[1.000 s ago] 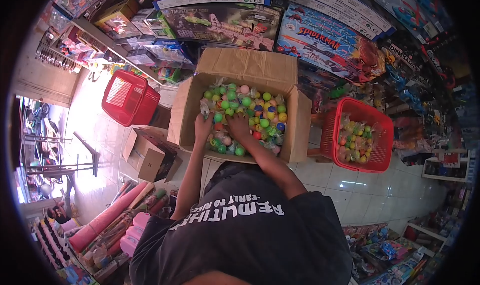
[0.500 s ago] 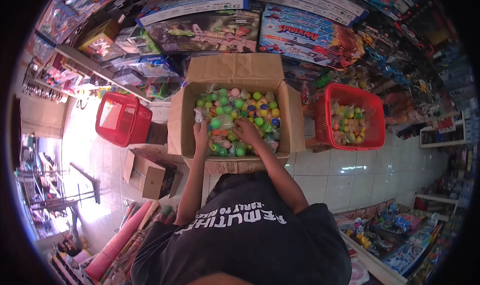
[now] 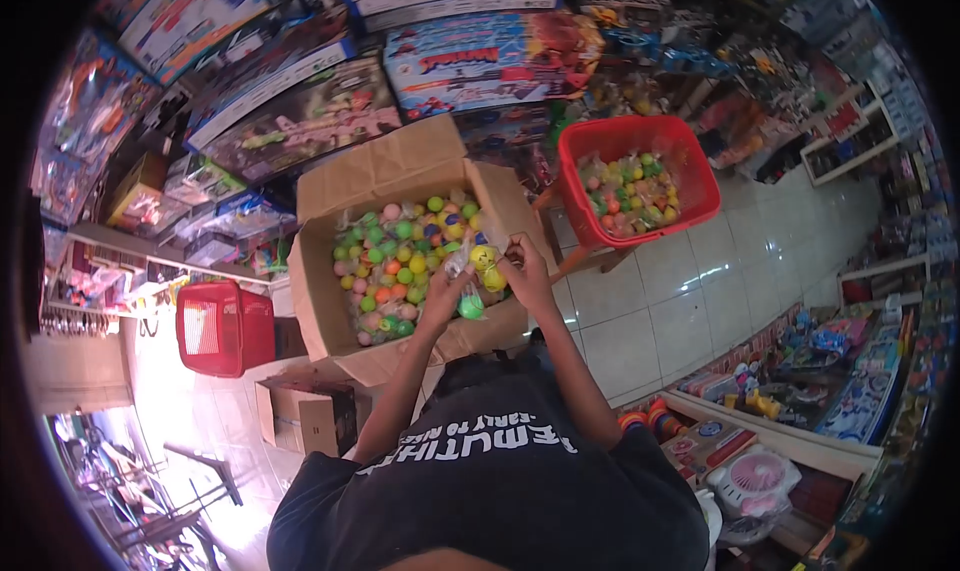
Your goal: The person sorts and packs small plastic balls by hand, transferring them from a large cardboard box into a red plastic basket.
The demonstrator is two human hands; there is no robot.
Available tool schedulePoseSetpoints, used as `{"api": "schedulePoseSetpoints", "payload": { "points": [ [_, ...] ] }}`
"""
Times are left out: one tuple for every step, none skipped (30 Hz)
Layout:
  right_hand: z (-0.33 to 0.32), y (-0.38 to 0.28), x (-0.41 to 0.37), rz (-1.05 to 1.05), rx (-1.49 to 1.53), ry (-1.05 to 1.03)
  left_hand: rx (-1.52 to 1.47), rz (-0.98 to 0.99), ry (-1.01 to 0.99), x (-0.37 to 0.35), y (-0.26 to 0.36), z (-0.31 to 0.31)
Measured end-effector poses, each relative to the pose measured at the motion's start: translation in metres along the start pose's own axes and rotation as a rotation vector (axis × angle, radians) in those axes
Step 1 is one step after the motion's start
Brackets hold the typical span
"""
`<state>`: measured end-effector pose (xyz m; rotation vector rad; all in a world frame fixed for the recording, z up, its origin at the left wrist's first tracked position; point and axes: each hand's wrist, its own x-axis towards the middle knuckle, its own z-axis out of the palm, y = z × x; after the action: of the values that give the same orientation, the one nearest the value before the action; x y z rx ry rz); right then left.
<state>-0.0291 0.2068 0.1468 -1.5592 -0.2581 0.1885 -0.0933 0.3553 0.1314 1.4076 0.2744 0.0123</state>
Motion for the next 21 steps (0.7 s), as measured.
{"api": "schedulePoseSetpoints", "payload": {
  "points": [
    [-0.011,-0.001,-0.002,-0.006,0.001,0.019,-0.028,0.031,-0.042,0.000,0.007,0.016],
    [-0.024,-0.001,-0.003,0.007,-0.068,-0.016,-0.058,0.062,-0.083,0.001,0.011,0.031],
    [-0.038,-0.003,-0.004,0.022,-0.139,-0.053,-0.007,0.064,-0.117,0.004,0.010,0.042],
    [-0.052,-0.005,-0.004,0.018,-0.142,-0.040,-0.007,0.067,-0.130,0.007,0.008,0.054],
    [-0.066,-0.007,-0.004,0.032,-0.113,-0.064,0.026,0.018,-0.164,0.009,0.005,0.065],
    [-0.080,-0.010,-0.003,0.043,-0.084,-0.088,0.060,-0.028,-0.196,0.013,0.004,0.078],
    [-0.095,-0.017,-0.003,0.027,-0.035,-0.104,0.061,-0.024,-0.208,0.018,0.002,0.092],
    [-0.111,-0.018,-0.004,0.025,-0.037,-0.093,0.059,-0.024,-0.207,0.022,0.000,0.106],
    [-0.127,-0.018,-0.006,0.028,-0.021,-0.094,0.056,-0.025,-0.205,0.025,-0.002,0.121],
    [-0.143,-0.018,-0.006,0.032,-0.006,-0.097,0.055,-0.024,-0.214,0.030,-0.004,0.136],
    [-0.159,-0.017,-0.007,0.036,-0.008,-0.089,0.066,-0.037,-0.221,0.032,-0.006,0.151],
    [-0.175,-0.017,-0.009,0.075,0.007,-0.089,0.077,-0.052,-0.227,0.033,-0.009,0.165],
    [-0.189,-0.016,-0.011,0.114,0.023,-0.090,0.076,-0.058,-0.234,0.033,-0.013,0.179],
    [-0.202,-0.016,-0.014,0.117,0.021,-0.081,0.073,-0.013,-0.217,0.034,-0.018,0.194],
    [-0.215,-0.016,-0.016,0.084,-0.027,-0.060,0.066,0.036,-0.202,0.037,-0.022,0.210],
    [-0.230,-0.016,-0.019,0.054,-0.077,-0.039,0.059,0.034,-0.213,0.039,-0.027,0.224],
    [-0.244,-0.008,-0.021,0.078,-0.077,-0.025,0.066,0.004,-0.208,0.041,-0.032,0.237],
    [-0.257,-0.010,-0.025,0.085,-0.078,-0.017,0.076,-0.028,-0.202,0.040,-0.035,0.248],
    [-0.269,-0.013,-0.026,0.100,-0.114,-0.019,0.077,-0.033,-0.208,0.040,-0.037,0.258],
    [-0.279,-0.015,-0.027,0.114,-0.150,-0.021,0.096,-0.041,-0.229,0.041,-0.038,0.268],
    [-0.289,-0.016,-0.027,0.113,-0.150,-0.016,0.117,-0.046,-0.248,0.043,-0.036,0.278]
  ]
}}
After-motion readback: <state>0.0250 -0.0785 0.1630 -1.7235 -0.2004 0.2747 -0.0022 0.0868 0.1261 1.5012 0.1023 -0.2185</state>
